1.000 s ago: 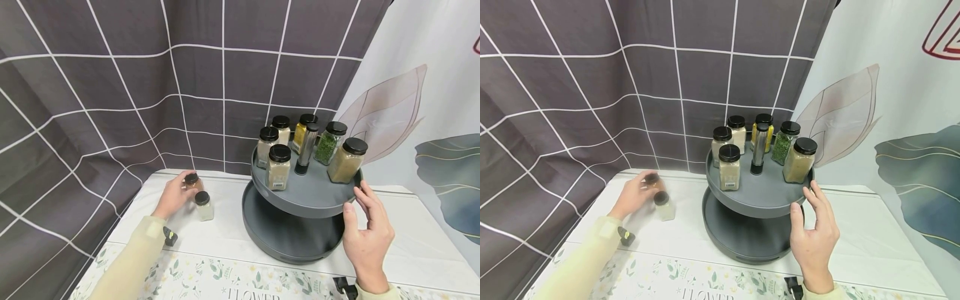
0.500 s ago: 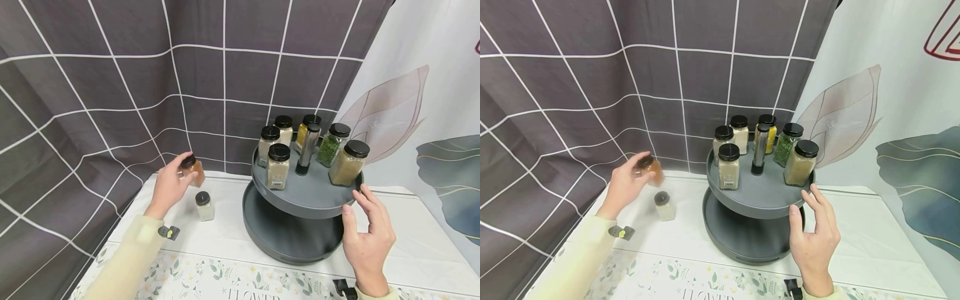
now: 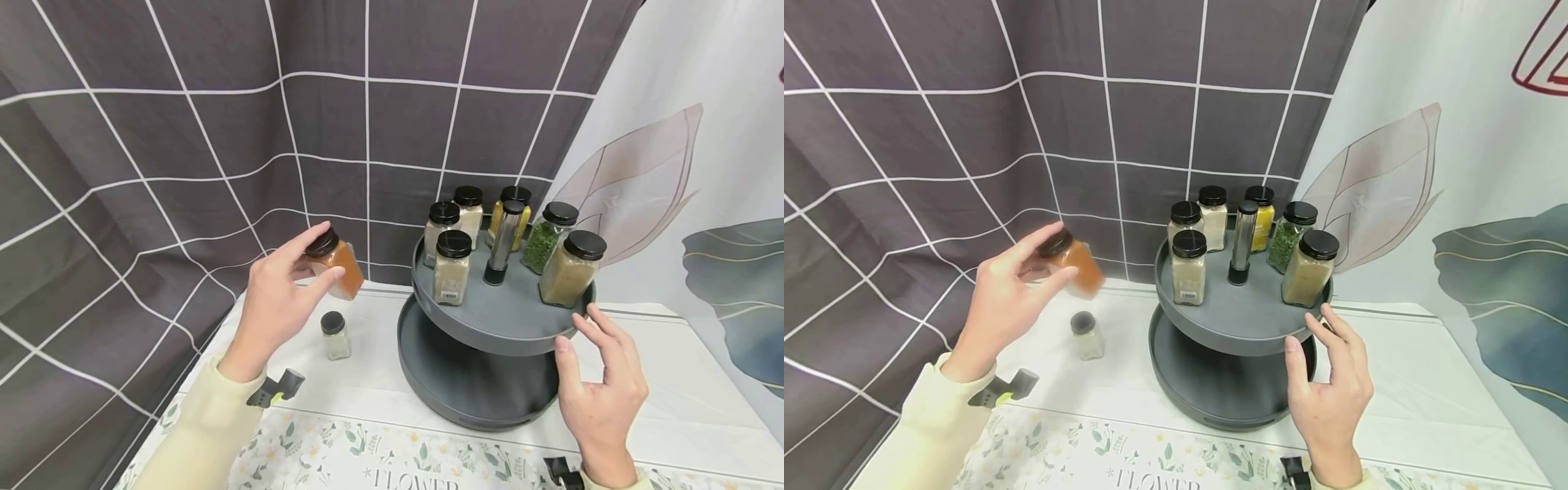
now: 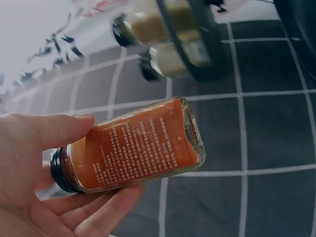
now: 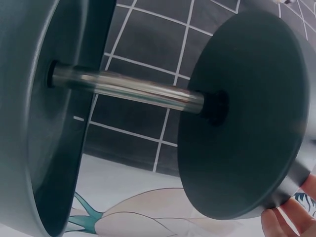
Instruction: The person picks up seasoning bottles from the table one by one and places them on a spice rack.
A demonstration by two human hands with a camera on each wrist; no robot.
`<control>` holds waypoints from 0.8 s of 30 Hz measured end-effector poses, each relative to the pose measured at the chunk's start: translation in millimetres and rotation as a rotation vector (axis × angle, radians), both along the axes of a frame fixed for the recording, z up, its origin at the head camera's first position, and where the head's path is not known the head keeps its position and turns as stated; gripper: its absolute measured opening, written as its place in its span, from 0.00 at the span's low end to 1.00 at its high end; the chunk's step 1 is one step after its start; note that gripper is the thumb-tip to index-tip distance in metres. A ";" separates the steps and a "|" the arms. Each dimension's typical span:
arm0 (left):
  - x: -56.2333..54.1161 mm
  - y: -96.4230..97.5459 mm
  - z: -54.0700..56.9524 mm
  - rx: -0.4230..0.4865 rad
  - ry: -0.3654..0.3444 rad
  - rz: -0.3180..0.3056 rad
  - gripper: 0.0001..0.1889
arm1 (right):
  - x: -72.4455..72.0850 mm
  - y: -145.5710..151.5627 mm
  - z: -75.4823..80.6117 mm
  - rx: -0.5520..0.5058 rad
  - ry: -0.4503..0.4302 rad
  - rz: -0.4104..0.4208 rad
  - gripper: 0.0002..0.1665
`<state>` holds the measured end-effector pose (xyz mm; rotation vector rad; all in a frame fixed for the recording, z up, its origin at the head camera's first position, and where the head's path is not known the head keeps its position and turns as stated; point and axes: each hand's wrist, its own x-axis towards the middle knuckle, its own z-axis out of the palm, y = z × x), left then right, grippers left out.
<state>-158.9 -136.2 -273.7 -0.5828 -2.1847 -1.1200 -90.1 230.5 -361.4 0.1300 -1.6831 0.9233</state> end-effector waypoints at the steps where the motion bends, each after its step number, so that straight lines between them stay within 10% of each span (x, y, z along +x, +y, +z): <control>1: 2.7 2.3 3.5 0.011 0.004 -0.011 0.33 | 0.4 -0.7 0.7 0.001 0.000 0.000 0.21; 15: 26.8 44.0 55.2 0.054 0.138 -0.154 0.31 | 5.7 -5.7 2.7 0.010 0.016 -0.005 0.19; 24: 30.9 71.8 65.8 0.006 0.207 -0.233 0.31 | 8.8 -11.7 2.2 0.019 0.048 0.006 0.19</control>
